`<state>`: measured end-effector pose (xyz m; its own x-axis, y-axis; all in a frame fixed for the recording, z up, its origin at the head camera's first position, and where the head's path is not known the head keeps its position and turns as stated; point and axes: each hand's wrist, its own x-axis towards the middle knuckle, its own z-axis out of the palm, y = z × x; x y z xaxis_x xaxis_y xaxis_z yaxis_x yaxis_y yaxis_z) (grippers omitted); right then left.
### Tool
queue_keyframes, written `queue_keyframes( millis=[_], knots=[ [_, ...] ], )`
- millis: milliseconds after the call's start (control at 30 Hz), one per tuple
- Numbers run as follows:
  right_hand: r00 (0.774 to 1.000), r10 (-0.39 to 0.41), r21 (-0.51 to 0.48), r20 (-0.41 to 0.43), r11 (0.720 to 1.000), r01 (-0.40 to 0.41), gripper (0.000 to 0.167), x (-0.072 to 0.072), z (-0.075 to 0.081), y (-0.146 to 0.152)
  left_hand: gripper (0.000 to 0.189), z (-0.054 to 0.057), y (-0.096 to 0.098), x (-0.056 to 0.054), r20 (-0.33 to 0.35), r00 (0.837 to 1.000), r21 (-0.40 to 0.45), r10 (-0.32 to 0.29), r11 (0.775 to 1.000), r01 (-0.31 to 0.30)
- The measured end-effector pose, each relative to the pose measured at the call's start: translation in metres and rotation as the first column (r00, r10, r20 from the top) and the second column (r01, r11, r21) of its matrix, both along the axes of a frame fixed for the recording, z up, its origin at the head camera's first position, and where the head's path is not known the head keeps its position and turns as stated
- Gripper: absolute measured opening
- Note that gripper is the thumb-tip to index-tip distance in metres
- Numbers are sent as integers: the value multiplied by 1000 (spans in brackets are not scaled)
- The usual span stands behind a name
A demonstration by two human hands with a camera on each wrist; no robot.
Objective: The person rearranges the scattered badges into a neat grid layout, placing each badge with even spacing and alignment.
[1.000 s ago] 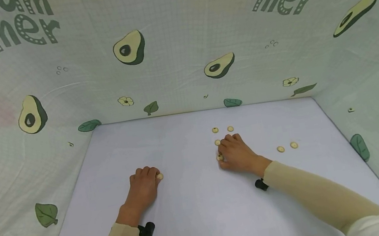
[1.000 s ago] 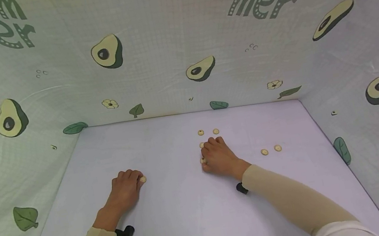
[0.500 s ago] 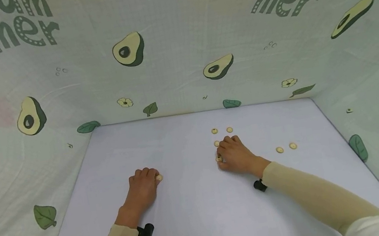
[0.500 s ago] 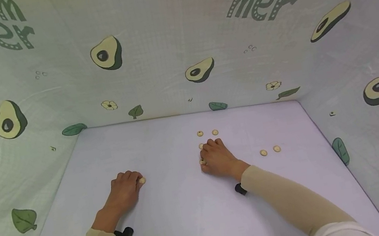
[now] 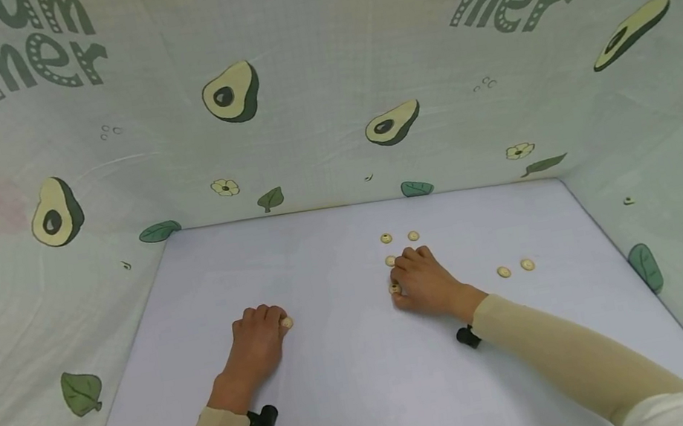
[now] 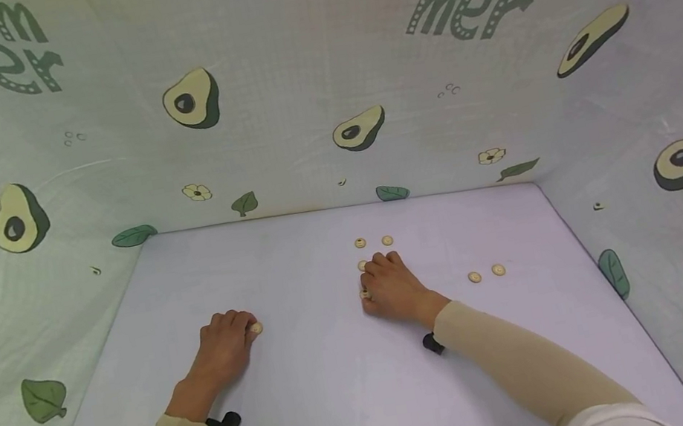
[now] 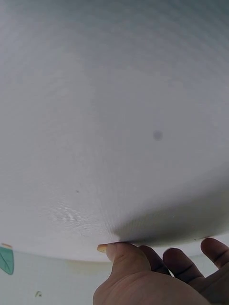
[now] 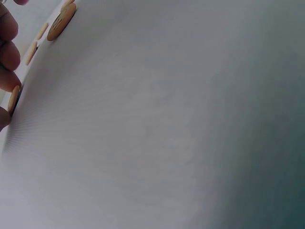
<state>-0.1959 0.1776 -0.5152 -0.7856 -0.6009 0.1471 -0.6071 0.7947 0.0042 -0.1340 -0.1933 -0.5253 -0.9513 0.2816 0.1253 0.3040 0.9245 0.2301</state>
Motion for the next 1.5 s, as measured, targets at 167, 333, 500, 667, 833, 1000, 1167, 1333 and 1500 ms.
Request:
queue_keyframes(
  millis=[167, 333, 500, 667, 833, 1000, 1167, 1333, 1500],
  knots=[
    [1000, 5, 8, -20, 1000, -5, 20, 1, 0, 1, 11, 1, 0, 1, -15, 1000, -6, -15, 1000, 15],
    [1000, 2, 10, -29, 1000, -2, 20, 3, -1, 2, 11, 3, 2, 2, -24, 999, -14, -34, 999, 34],
    [1000, -3, 8, -24, 1000, 3, 19, 5, -1, 4, 11, 5, 5, 2, -42, 998, -45, -50, 998, 48],
    [999, 0, 6, -48, 1000, 0, 19, 5, -2, 5, 11, 3, 7, 1, -52, 997, -81, -56, 995, 52],
    [999, -8, 17, -40, 1000, 9, 22, 5, -2, 6, 10, 3, 7, 1, -70, 995, -81, -65, 995, 59],
    [999, -35, -9, 0, 999, 35, 30, 7, 4, 10, 10, 7, 7, 3, -47, 997, -73, -54, 996, 51],
    [995, -99, -47, 22, 994, 100, 33, 7, 17, 27, 11, 9, 6, 2, -4, 999, -95, -31, 995, 31],
    [983, -185, -64, 8, 981, 185, 32, 8, 23, 63, 13, 6, 5, 1, 6, 1000, -105, -20, 994, 20],
    [968, -249, -61, -22, 967, 247, 31, 15, 31, 109, 13, 6, 4, 3, 14, 1000, -79, -14, 997, 15]
  ],
)
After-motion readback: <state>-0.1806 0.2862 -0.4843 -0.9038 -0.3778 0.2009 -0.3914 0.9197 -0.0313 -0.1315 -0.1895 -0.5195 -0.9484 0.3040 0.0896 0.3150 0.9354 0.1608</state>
